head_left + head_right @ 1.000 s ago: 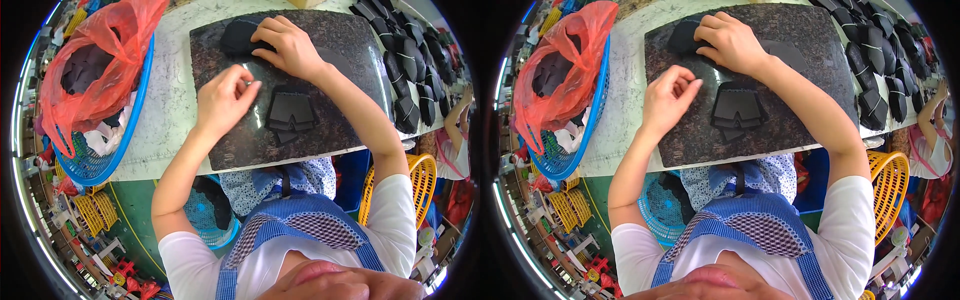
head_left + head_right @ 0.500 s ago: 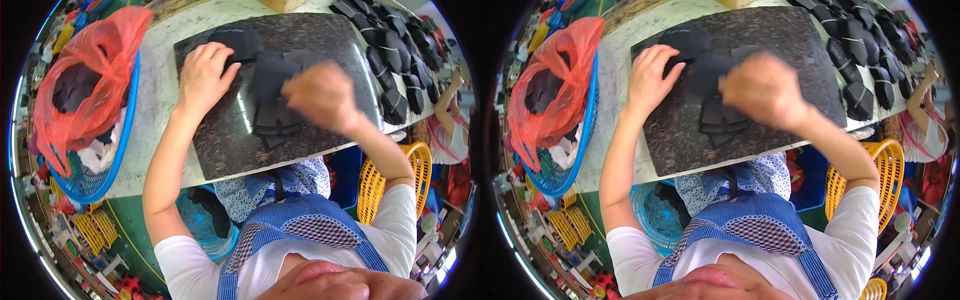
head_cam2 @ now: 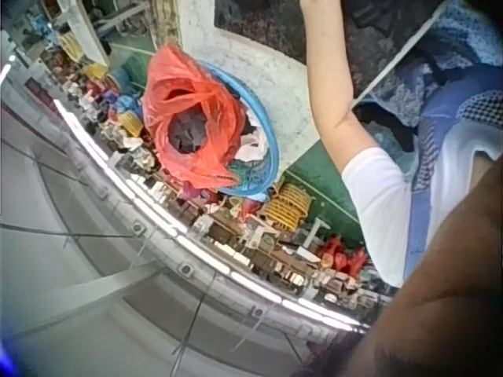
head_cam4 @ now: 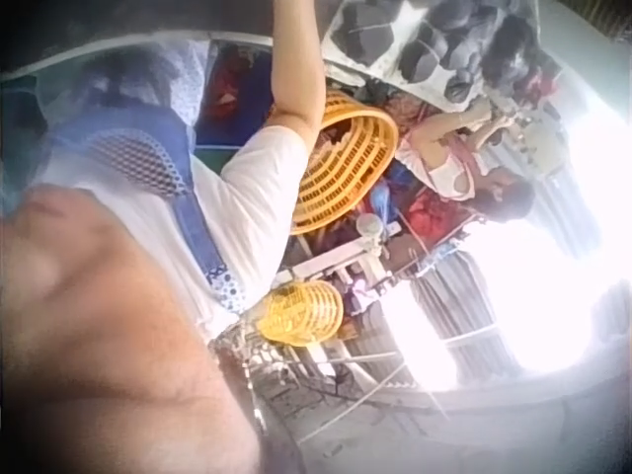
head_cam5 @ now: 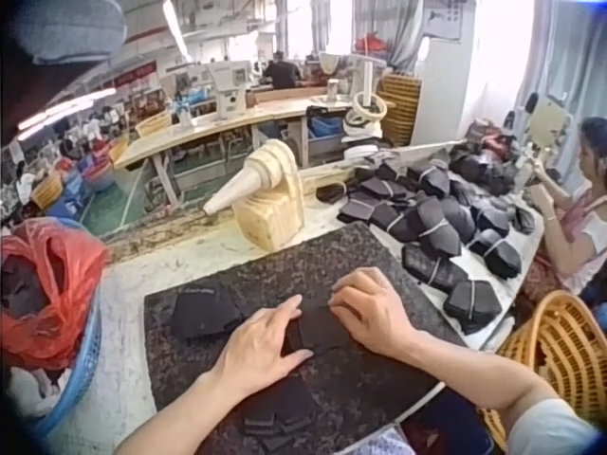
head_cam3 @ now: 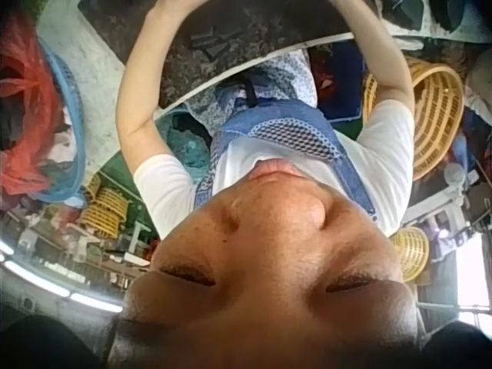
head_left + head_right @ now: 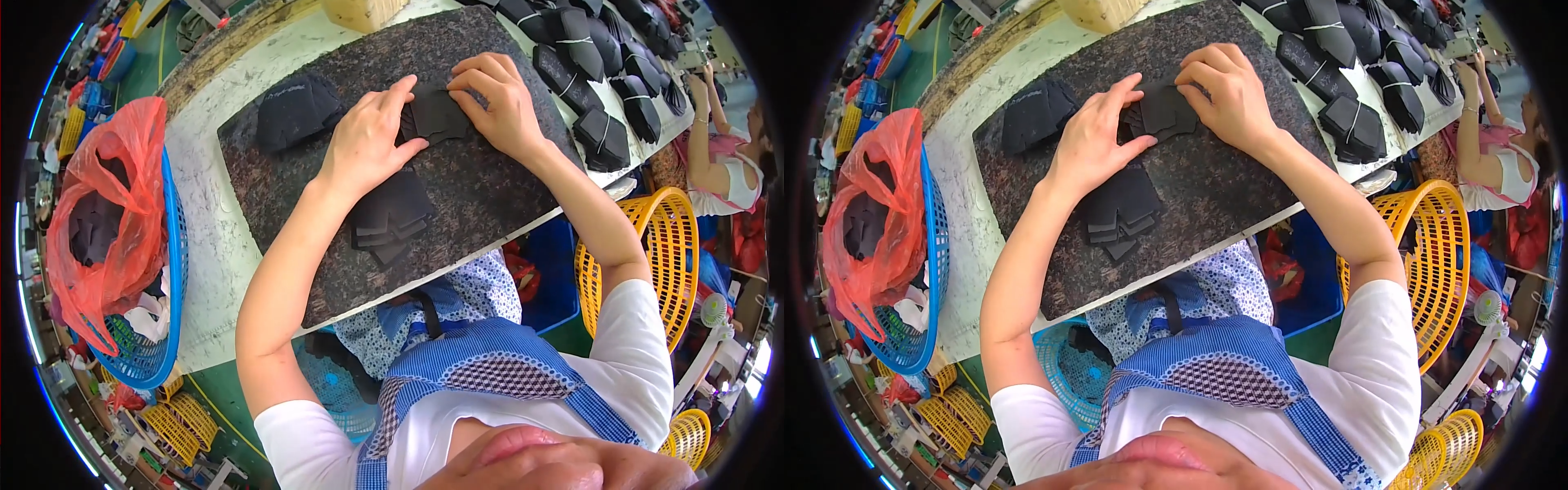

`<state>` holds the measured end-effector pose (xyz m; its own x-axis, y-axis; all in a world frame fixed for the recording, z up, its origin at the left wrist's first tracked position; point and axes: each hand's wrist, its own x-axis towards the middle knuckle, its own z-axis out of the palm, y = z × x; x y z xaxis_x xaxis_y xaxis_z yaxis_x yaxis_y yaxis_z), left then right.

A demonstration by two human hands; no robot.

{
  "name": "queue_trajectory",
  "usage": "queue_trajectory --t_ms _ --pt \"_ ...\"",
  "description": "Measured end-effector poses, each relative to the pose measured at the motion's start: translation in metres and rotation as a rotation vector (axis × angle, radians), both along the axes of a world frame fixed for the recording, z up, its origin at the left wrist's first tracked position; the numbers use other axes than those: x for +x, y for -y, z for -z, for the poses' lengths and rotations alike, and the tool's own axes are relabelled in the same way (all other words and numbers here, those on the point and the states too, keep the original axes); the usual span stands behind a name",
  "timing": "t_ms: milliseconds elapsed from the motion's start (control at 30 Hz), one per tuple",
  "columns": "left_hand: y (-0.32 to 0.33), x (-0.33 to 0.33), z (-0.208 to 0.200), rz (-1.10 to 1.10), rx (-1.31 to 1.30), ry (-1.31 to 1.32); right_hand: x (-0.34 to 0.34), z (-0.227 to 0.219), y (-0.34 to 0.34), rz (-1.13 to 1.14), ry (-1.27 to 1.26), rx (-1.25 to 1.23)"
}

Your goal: The recorder is organizing and stacking black shoe material components on a workbench.

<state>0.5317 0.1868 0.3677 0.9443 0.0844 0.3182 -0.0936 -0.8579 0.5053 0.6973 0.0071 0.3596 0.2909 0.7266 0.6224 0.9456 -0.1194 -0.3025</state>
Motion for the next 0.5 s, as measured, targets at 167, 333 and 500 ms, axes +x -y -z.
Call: queue_trajectory --t_ms 167,333,500 --pt "0.003 -0.01 -0.002 -0.055 0.018 -0.039 -0.032 -0.032 0.011 0.019 -0.263 0.357" --pt "0.024 -0.055 -0.053 -0.006 -0.402 -0.163 -0.082 -0.05 0.045 -0.072 -0.684 0.066" --pt "0.042 -0.14 -0.04 0.098 -0.891 -0.647 -0.114 -0.035 0.069 -0.483 -1.496 -0.682"
